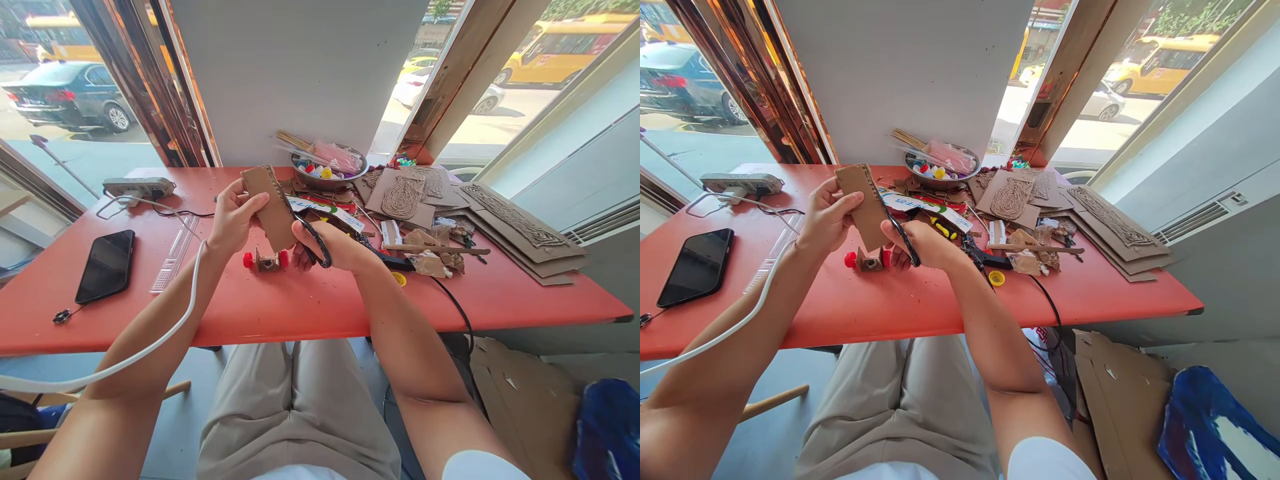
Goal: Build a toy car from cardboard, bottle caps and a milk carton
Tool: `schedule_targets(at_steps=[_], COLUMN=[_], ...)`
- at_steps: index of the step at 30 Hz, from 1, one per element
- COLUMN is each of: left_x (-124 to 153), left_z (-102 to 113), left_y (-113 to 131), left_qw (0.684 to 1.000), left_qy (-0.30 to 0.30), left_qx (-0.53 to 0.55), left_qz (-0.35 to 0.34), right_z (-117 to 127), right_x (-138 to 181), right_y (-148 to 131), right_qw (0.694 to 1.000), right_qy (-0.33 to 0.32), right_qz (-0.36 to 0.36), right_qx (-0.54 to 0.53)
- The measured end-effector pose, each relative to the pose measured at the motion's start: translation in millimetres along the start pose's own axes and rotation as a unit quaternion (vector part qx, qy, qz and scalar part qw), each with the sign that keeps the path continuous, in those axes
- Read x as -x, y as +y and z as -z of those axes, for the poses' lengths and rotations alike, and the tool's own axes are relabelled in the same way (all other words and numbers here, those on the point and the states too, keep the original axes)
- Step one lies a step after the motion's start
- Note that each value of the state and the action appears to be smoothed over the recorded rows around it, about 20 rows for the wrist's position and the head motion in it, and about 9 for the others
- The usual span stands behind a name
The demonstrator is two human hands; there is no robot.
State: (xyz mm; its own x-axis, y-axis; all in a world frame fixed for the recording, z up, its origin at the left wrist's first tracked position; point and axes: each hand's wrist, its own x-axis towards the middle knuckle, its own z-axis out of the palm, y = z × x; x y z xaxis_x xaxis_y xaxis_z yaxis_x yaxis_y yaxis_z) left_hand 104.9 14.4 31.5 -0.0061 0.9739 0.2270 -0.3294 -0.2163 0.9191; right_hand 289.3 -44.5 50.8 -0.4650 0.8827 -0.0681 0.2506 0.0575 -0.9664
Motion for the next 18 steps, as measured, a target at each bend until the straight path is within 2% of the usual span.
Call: schedule_targets(at_steps=[10, 18], left_x=[-7, -4], left_z=[13, 8], left_y=[-6, 0], left_qw=[0.996, 0.997], left_qy=[-0.046, -0.052], left_qx=[-0.052, -0.041], left_qz=[-0.053, -0.031], right_z=[-5, -3], right_x=[-8, -5], right_y=[7, 8], right_qw=[0.999, 1.000], right_qy=[0.014, 0.006], right_qz=[-0.007, 0.004], right_qx=[-0.032, -0.015])
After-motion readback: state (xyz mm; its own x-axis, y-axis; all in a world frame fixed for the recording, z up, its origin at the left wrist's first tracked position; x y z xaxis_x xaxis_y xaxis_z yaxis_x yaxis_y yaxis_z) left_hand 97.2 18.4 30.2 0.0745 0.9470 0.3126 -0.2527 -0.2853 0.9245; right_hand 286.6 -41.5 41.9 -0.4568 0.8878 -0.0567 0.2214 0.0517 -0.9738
